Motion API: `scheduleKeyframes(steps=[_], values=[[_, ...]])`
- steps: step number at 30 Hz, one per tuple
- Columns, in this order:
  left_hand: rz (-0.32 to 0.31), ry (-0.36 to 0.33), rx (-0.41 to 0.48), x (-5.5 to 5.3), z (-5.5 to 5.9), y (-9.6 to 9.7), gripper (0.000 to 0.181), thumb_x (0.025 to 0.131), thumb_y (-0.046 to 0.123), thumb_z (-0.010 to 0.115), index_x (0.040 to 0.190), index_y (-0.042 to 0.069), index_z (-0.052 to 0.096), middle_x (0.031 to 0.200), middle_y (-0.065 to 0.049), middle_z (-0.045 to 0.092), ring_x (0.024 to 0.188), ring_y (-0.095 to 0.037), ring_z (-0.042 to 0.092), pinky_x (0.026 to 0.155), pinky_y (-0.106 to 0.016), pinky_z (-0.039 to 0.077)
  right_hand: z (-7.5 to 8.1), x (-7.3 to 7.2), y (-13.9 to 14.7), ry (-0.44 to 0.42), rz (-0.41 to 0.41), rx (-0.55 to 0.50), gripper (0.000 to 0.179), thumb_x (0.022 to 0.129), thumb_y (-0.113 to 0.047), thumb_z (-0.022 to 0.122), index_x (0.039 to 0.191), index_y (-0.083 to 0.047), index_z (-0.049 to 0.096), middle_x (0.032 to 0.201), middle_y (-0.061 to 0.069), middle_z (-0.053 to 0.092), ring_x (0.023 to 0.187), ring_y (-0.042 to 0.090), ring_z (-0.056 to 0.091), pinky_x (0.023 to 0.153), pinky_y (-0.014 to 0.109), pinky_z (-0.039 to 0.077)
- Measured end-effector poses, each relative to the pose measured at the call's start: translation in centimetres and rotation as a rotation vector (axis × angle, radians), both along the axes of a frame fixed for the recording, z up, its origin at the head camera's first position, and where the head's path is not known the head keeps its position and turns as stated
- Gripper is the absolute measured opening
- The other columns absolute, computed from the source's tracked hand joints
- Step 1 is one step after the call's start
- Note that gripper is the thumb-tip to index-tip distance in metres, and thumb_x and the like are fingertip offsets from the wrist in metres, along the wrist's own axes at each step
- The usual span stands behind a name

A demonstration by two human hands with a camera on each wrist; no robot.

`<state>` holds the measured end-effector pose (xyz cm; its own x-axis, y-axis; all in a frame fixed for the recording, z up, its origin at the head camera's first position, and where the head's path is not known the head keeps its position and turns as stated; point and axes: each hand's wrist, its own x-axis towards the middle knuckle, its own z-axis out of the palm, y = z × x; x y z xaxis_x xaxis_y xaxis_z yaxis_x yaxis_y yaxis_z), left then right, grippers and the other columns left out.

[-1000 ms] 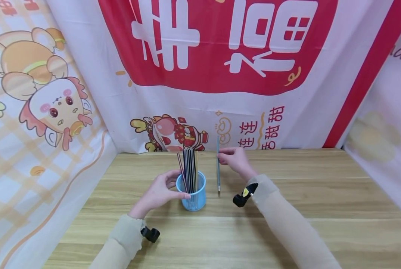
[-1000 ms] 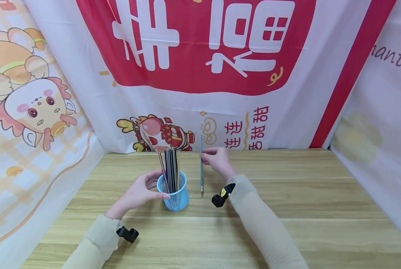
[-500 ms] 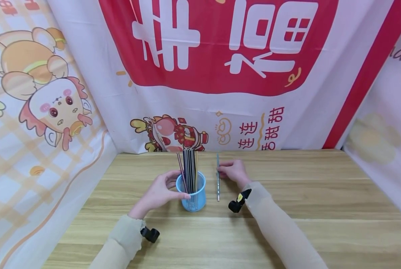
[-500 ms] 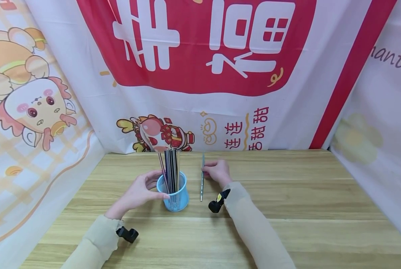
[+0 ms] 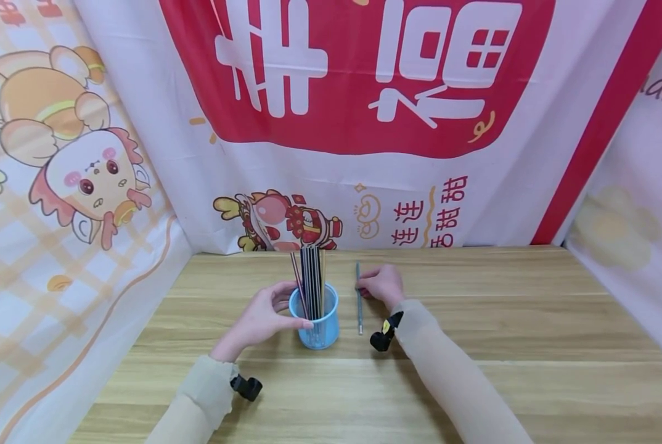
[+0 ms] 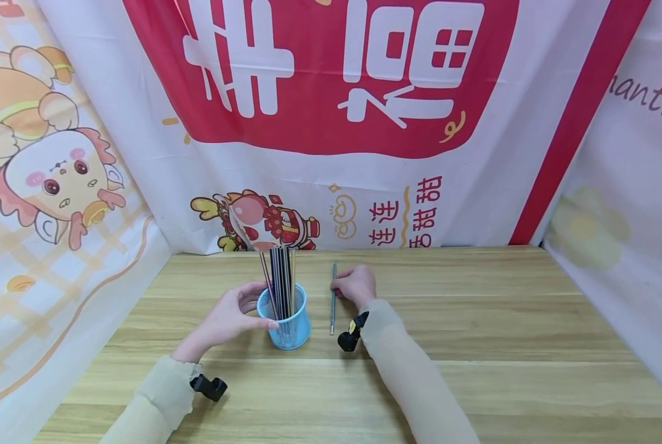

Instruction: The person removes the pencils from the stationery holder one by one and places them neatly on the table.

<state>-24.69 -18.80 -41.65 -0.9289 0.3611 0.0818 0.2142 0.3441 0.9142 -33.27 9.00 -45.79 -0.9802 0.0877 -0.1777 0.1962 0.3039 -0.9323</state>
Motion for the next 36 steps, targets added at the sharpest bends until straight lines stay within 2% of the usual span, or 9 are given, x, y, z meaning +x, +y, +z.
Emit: scheduleKeyframes(steps=[9,20,26,32,36], values=[[-0.002,0.000,-0.007,0.0,-0.1,0.0,0.090,0.073,0.025,0.095,0.146,0.000,0.049,0.144,-0.017,0.055,0.129,-0.029,0.056,0.110,-0.039,0.045,-0.3,-0.3,-0.2,0.000,-0.010,0.034,0.019,0.082,-0.003,0.082,0.100,0.000,0.078,0.078,0.008,0.073,0.065,0.016,0.070,0.060,0.025,0.061],[-0.003,-0.001,-0.002,-0.3,-0.2,-0.1,0.090,0.073,0.024,0.095,0.146,-0.002,0.049,0.144,-0.018,0.055,0.128,-0.029,0.057,0.109,-0.037,0.046,-0.1,0.3,0.0,0.020,0.001,-0.031,0.023,0.082,-0.002,0.082,0.103,0.003,0.076,0.083,0.012,0.074,0.069,0.017,0.070,0.063,0.026,0.062],[-0.003,-0.007,0.003,-0.2,-0.3,-0.1,0.091,0.072,0.024,0.095,0.146,-0.002,0.049,0.144,-0.018,0.055,0.128,-0.029,0.057,0.109,-0.037,0.046,0.1,0.7,0.1,0.023,0.005,-0.077,0.030,0.085,-0.006,0.081,0.112,0.003,0.072,0.091,0.013,0.074,0.078,0.022,0.072,0.071,0.029,0.063],[0.001,0.008,-0.001,-0.3,-0.3,-0.1,0.088,0.073,0.024,0.095,0.145,-0.001,0.050,0.142,-0.017,0.056,0.127,-0.029,0.057,0.109,-0.037,0.046,1.5,1.0,0.4,0.030,0.008,-0.097,0.041,0.087,-0.022,0.082,0.123,-0.005,0.071,0.105,0.011,0.072,0.096,0.029,0.071,0.087,0.038,0.060],[-0.003,0.013,0.001,-0.3,-0.3,-0.1,0.087,0.074,0.023,0.095,0.144,0.000,0.051,0.142,-0.016,0.056,0.128,-0.028,0.057,0.109,-0.037,0.046,3.3,1.5,0.3,0.102,0.044,-0.136,0.039,0.089,-0.024,0.081,0.122,-0.007,0.072,0.112,0.011,0.072,0.103,0.029,0.070,0.091,0.038,0.059]])
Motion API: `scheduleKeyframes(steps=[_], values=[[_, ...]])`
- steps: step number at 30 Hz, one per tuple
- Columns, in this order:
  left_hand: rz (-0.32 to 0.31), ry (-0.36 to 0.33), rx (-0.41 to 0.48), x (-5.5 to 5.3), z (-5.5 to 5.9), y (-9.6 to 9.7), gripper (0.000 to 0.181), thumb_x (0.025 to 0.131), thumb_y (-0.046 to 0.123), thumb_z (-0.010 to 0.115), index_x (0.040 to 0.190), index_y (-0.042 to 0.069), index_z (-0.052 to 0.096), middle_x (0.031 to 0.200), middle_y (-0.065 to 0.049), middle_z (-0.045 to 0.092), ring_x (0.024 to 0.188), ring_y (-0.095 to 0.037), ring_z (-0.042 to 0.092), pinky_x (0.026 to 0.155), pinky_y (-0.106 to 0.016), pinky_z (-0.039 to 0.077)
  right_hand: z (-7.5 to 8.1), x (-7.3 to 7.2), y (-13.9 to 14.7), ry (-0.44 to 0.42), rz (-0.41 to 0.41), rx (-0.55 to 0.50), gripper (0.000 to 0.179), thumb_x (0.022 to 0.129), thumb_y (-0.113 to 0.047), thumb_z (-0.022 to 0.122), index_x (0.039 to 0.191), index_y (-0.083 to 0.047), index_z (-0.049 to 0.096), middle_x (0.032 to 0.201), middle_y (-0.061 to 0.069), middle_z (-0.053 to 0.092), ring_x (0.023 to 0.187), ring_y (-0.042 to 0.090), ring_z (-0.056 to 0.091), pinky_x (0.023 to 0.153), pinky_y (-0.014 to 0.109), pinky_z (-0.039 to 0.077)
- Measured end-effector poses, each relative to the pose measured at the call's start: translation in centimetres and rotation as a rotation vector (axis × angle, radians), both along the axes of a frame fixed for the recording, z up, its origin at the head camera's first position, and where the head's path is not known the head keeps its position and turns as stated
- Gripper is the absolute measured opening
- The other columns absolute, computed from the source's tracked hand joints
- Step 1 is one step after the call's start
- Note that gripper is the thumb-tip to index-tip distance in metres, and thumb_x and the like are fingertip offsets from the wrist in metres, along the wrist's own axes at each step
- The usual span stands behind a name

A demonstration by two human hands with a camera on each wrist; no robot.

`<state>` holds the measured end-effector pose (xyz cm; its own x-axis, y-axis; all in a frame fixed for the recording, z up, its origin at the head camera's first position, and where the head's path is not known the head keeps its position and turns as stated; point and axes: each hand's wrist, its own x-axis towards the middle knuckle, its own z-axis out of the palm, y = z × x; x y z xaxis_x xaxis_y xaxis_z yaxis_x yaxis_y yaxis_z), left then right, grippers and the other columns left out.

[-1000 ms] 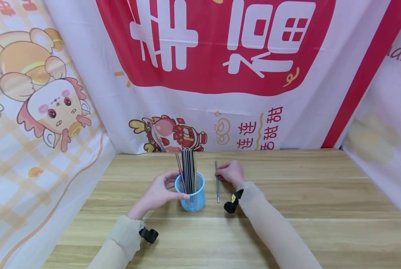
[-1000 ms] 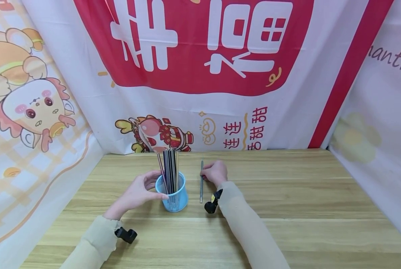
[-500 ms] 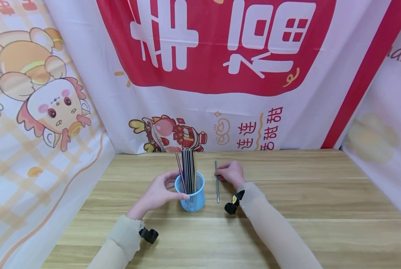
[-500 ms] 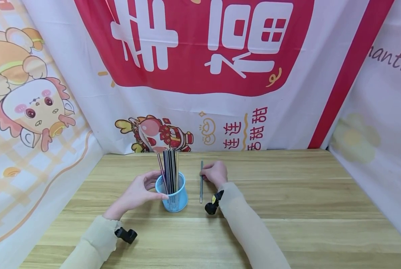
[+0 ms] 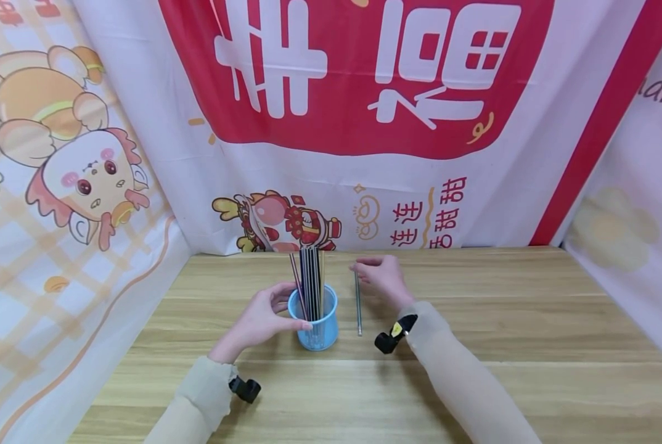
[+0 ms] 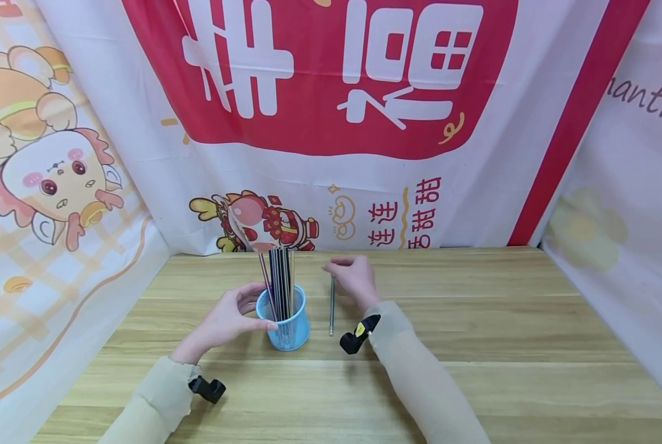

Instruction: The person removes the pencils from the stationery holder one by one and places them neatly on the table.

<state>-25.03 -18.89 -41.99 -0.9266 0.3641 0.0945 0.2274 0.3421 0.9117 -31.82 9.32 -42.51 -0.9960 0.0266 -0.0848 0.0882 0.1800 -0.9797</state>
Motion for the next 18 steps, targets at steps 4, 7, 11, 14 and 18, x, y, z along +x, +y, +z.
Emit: scheduleKeyframes(steps=[4,7,11,14,18], values=[[0.003,-0.001,-0.003,0.1,0.1,0.0,0.087,0.073,0.023,0.095,0.144,0.000,0.050,0.142,-0.016,0.056,0.128,-0.028,0.057,0.109,-0.037,0.046,1.8,0.6,-0.3,0.079,0.033,0.000,0.040,0.089,-0.026,0.080,0.124,-0.007,0.071,0.118,0.008,0.072,0.106,0.023,0.069,0.094,0.036,0.057],[0.009,0.000,-0.006,0.0,0.0,0.0,0.087,0.072,0.023,0.095,0.144,-0.001,0.051,0.141,-0.016,0.057,0.127,-0.028,0.057,0.109,-0.037,0.046,3.1,1.2,-0.5,0.122,0.048,0.024,0.044,0.088,-0.031,0.081,0.125,-0.010,0.072,0.120,0.004,0.072,0.110,0.021,0.066,0.100,0.040,0.053],[0.006,0.003,-0.007,0.0,-0.1,0.0,0.087,0.073,0.023,0.095,0.144,0.000,0.051,0.141,-0.016,0.057,0.127,-0.028,0.058,0.109,-0.037,0.046,4.4,2.0,-0.7,0.155,0.062,0.054,0.047,0.085,-0.040,0.083,0.124,-0.016,0.073,0.118,-0.001,0.072,0.114,0.020,0.063,0.105,0.047,0.048],[0.000,0.001,-0.001,-0.1,-0.2,-0.1,0.088,0.073,0.023,0.095,0.145,0.000,0.050,0.142,-0.016,0.056,0.128,-0.028,0.057,0.109,-0.037,0.046,5.0,2.5,-0.9,0.172,0.084,0.067,0.046,0.084,-0.043,0.083,0.122,-0.019,0.074,0.118,-0.003,0.072,0.115,0.019,0.063,0.107,0.050,0.046],[-0.007,-0.007,0.018,0.0,-0.1,0.0,0.090,0.074,0.022,0.094,0.147,-0.001,0.047,0.146,-0.018,0.053,0.129,-0.030,0.055,0.110,-0.037,0.045,5.4,3.1,-1.3,0.188,0.119,0.069,0.044,0.084,-0.040,0.084,0.121,-0.020,0.074,0.118,-0.004,0.072,0.113,0.018,0.064,0.107,0.047,0.047]])
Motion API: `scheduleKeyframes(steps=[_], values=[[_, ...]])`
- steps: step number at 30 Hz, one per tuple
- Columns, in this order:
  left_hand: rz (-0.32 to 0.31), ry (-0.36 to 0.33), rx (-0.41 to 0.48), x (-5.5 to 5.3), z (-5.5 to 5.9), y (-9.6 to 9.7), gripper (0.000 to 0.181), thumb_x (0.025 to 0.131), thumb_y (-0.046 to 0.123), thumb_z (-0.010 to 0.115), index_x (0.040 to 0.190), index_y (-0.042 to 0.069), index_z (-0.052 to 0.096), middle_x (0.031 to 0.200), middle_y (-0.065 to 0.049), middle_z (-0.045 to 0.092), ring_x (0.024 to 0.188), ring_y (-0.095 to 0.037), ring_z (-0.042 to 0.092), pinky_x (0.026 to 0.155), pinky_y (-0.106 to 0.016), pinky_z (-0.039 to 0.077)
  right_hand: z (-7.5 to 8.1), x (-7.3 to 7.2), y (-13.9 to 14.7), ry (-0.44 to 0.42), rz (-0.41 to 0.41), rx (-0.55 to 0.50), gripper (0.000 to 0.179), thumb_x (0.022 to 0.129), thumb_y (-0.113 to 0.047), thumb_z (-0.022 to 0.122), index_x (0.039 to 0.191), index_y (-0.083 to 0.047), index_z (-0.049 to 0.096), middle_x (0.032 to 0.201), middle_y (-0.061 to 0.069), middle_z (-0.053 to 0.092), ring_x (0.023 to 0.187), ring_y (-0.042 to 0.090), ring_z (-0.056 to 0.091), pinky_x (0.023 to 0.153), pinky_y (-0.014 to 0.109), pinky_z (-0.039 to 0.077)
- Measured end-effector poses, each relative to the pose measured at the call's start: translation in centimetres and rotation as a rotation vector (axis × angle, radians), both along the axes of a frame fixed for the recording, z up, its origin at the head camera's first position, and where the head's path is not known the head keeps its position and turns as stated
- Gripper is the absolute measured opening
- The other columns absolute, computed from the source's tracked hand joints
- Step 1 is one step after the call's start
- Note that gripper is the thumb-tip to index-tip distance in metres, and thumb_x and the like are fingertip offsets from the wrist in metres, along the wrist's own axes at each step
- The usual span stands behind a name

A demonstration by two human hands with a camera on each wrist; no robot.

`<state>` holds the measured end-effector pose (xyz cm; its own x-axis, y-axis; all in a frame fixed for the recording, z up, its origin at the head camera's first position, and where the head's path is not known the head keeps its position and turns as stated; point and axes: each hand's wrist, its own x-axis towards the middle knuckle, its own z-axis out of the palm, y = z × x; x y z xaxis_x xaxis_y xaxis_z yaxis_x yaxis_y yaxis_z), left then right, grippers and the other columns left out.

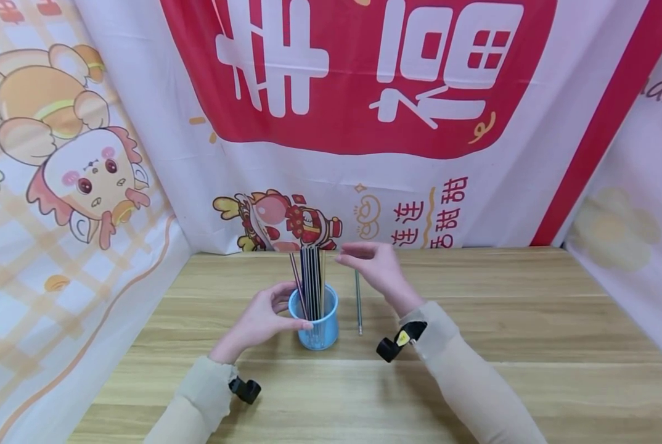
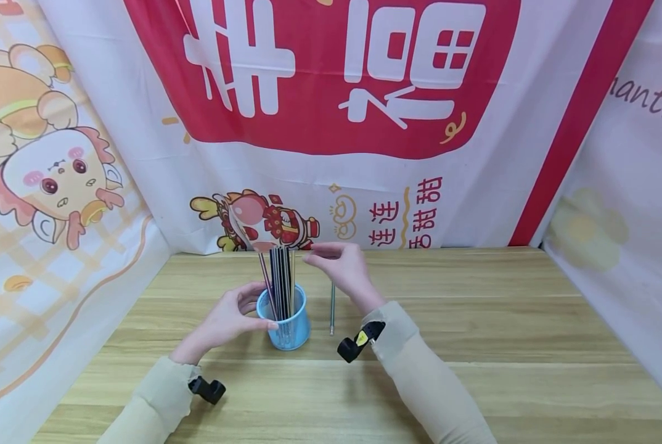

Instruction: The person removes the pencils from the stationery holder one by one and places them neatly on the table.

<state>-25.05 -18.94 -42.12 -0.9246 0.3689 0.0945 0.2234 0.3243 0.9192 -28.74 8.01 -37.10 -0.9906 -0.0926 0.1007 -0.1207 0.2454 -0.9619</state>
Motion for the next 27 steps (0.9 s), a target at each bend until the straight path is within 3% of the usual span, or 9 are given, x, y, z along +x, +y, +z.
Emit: scheduleKeyframes(steps=[14,27], values=[[0.008,-0.026,-0.012,0.1,0.0,0.0,0.092,0.075,0.023,0.094,0.149,-0.002,0.045,0.150,-0.020,0.049,0.133,-0.032,0.052,0.112,-0.040,0.043,-0.4,0.6,-1.0,0.012,0.060,-0.023,0.041,0.086,-0.030,0.084,0.121,-0.012,0.074,0.114,0.001,0.074,0.108,0.019,0.068,0.102,0.042,0.052],[0.021,-0.056,-0.018,0.3,0.3,0.1,0.093,0.075,0.022,0.094,0.152,0.004,0.044,0.151,-0.013,0.049,0.131,-0.030,0.054,0.107,-0.038,0.047,-2.1,0.8,-2.1,0.006,0.106,-0.025,0.036,0.084,-0.025,0.087,0.117,-0.014,0.077,0.112,0.001,0.075,0.104,0.017,0.070,0.097,0.038,0.056]])
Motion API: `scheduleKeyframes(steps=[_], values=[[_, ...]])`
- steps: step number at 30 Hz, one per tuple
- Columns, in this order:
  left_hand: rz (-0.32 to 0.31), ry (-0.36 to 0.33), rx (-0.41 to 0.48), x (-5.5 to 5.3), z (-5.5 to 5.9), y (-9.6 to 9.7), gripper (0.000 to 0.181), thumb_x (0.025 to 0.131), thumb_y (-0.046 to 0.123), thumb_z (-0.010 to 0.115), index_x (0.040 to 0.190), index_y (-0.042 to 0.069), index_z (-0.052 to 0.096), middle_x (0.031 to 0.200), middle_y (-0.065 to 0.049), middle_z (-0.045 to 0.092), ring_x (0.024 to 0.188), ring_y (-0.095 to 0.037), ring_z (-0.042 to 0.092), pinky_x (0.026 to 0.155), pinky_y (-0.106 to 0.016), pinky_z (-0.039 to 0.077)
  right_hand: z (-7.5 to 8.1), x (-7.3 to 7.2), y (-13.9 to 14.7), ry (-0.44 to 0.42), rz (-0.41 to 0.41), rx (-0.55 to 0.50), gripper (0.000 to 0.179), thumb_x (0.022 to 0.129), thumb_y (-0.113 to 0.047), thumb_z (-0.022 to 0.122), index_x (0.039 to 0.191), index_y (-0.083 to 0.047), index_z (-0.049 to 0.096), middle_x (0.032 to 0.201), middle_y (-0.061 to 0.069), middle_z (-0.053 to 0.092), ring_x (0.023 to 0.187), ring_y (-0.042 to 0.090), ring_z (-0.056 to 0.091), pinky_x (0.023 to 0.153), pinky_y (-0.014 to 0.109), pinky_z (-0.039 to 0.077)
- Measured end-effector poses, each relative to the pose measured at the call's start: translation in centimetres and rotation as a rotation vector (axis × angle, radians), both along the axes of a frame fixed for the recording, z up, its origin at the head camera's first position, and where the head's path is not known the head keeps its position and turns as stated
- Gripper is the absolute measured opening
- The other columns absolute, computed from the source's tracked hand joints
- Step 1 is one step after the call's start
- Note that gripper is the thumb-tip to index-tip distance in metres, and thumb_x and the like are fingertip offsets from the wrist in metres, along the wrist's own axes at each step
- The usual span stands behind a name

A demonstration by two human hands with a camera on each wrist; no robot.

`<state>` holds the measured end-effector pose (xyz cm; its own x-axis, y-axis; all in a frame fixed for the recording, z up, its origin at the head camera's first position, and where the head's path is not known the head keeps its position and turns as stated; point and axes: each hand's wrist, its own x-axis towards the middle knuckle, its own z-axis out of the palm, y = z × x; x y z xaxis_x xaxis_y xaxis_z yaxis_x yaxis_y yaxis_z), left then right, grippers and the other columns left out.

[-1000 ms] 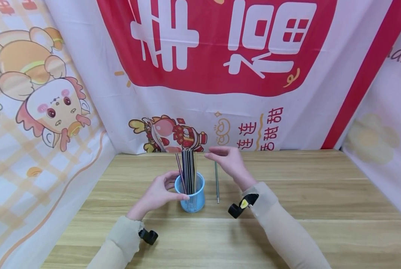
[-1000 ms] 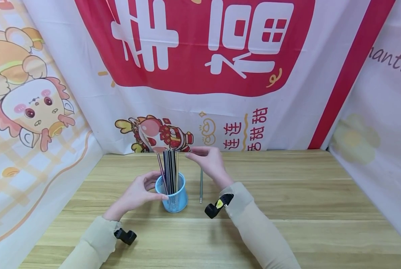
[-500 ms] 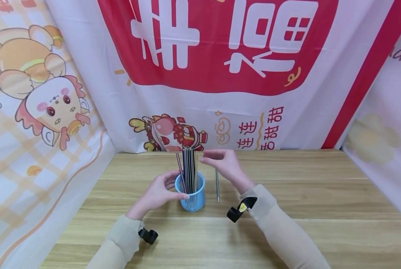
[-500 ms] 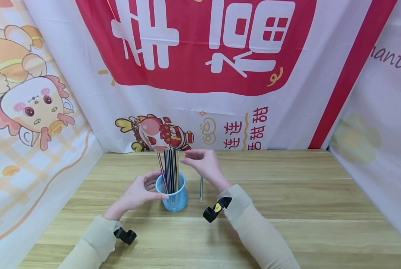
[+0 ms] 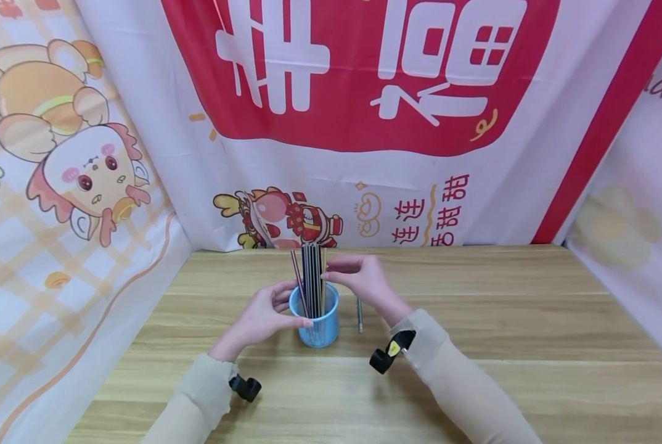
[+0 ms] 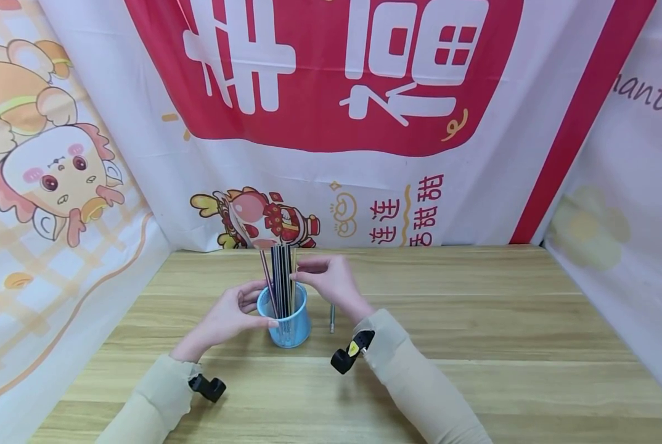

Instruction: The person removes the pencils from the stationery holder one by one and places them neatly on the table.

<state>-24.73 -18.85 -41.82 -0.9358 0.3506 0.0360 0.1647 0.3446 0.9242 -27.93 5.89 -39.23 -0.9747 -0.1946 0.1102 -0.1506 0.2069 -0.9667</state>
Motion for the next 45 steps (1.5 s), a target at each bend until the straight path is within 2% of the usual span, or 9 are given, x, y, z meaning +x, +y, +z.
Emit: scheduleKeyframes(steps=[9,16,22,35,40,45], values=[[-0.001,0.010,-0.002,-0.1,0.0,0.1,0.088,0.077,0.016,0.092,0.150,0.005,0.046,0.148,-0.012,0.052,0.130,-0.029,0.056,0.107,-0.037,0.048,-1.0,0.1,-0.7,-0.001,-0.014,-0.017,0.031,0.086,-0.023,0.085,0.114,-0.011,0.077,0.110,0.004,0.075,0.102,0.018,0.071,0.098,0.041,0.055],[-0.004,0.007,-0.004,-0.2,0.0,0.1,0.087,0.077,0.016,0.092,0.150,0.004,0.046,0.148,-0.013,0.052,0.130,-0.029,0.056,0.107,-0.037,0.048,-1.5,0.0,-1.0,-0.029,-0.043,-0.063,0.029,0.086,-0.019,0.084,0.113,-0.010,0.077,0.108,0.005,0.076,0.100,0.019,0.072,0.096,0.039,0.056],[-0.022,0.017,0.004,-0.4,-0.1,0.1,0.086,0.079,0.017,0.091,0.150,0.001,0.045,0.148,-0.018,0.051,0.130,-0.033,0.055,0.108,-0.040,0.047,-1.4,0.2,-1.2,-0.027,-0.078,-0.059,0.028,0.087,-0.020,0.083,0.113,-0.011,0.076,0.107,0.004,0.075,0.099,0.019,0.071,0.094,0.038,0.057],[-0.017,0.028,0.004,-0.3,0.0,0.1,0.088,0.077,0.019,0.092,0.149,0.000,0.045,0.148,-0.017,0.052,0.130,-0.033,0.055,0.107,-0.040,0.048,-1.4,0.2,-1.1,-0.045,-0.085,-0.071,0.029,0.087,-0.019,0.083,0.114,-0.014,0.076,0.100,0.001,0.075,0.095,0.018,0.071,0.093,0.038,0.057],[-0.012,0.025,-0.005,-0.3,-0.1,0.0,0.091,0.076,0.023,0.093,0.149,-0.002,0.044,0.149,-0.020,0.050,0.130,-0.035,0.054,0.107,-0.041,0.047,-1.4,0.2,-1.0,-0.053,-0.083,-0.100,0.030,0.086,-0.018,0.084,0.115,-0.013,0.076,0.097,0.003,0.076,0.092,0.019,0.072,0.095,0.041,0.057],[0.002,0.022,-0.010,-0.3,-0.3,0.0,0.089,0.076,0.020,0.093,0.149,-0.001,0.046,0.148,-0.018,0.052,0.130,-0.033,0.055,0.107,-0.039,0.048,-1.1,0.2,-0.8,-0.064,-0.089,-0.151,0.030,0.087,-0.015,0.082,0.116,-0.011,0.075,0.100,0.005,0.075,0.091,0.022,0.073,0.096,0.042,0.057]])
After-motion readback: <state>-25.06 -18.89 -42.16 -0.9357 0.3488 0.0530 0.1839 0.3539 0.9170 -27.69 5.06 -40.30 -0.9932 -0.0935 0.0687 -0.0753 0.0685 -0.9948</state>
